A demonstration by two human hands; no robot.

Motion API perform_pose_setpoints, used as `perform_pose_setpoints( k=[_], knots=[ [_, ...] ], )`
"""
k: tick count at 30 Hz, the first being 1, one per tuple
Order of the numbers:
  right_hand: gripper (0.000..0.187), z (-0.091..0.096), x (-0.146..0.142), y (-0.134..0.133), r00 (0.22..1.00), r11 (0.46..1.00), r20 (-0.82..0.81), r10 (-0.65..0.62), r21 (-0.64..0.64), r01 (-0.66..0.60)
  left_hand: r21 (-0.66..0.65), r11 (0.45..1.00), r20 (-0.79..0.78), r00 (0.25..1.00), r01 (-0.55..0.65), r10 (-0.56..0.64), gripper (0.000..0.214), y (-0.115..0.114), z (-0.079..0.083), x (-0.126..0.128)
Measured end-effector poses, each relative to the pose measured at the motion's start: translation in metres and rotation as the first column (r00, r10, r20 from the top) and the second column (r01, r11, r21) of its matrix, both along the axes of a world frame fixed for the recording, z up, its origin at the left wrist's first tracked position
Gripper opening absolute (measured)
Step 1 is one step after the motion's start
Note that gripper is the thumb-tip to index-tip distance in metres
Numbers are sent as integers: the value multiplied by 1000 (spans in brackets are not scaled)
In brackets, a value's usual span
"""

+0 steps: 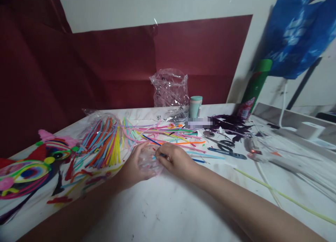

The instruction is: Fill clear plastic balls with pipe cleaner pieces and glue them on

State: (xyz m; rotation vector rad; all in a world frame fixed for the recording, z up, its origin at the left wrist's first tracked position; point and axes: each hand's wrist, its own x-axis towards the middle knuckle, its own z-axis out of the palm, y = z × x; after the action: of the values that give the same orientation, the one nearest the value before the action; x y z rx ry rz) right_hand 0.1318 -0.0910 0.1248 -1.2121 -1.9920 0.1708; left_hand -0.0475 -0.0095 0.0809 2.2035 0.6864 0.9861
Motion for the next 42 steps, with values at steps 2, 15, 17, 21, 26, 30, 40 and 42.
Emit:
perform_pose_setpoints(
  k=[2, 15, 17, 21, 26, 30, 40, 42],
  knots=[
    [11, -1, 0, 0, 1000, 1000, 11, -17, 5, 17, -13, 1000, 9, 1000, -1, 1, 89, -1, 1, 0],
    [15, 0, 0, 0, 996, 998, 79, 48, 34, -50, 76, 997, -39, 999, 2, 1, 85, -4, 5, -1],
    [16, -2, 0, 0, 994, 997, 94, 51, 55, -57, 73, 997, -38, 999, 5, -2, 85, -4, 6, -1],
    [17, -8, 0, 2, 991, 993, 131, 39, 102, -52, 36, 999, -54, 999, -3, 5, 87, -6, 8, -2],
    [18, -11, -1, 1, 985, 989, 171, 8, 143, -33, -76, 995, -15, 998, 63, -64, 63, -9, 11, -3],
    [19, -9, -5, 0, 989, 985, 144, 40, 159, -63, -163, 986, 56, 998, 41, -32, 46, -9, 12, -2],
    [9, -2, 0, 5, 994, 993, -101, -32, -113, 21, -359, 933, 180, 983, 32, 35, 41, -8, 16, -1],
    [8, -2, 2, 6, 994, 994, -111, -19, -111, 6, -384, 922, 183, 983, 40, 33, 42, -5, 14, -2]
  ],
)
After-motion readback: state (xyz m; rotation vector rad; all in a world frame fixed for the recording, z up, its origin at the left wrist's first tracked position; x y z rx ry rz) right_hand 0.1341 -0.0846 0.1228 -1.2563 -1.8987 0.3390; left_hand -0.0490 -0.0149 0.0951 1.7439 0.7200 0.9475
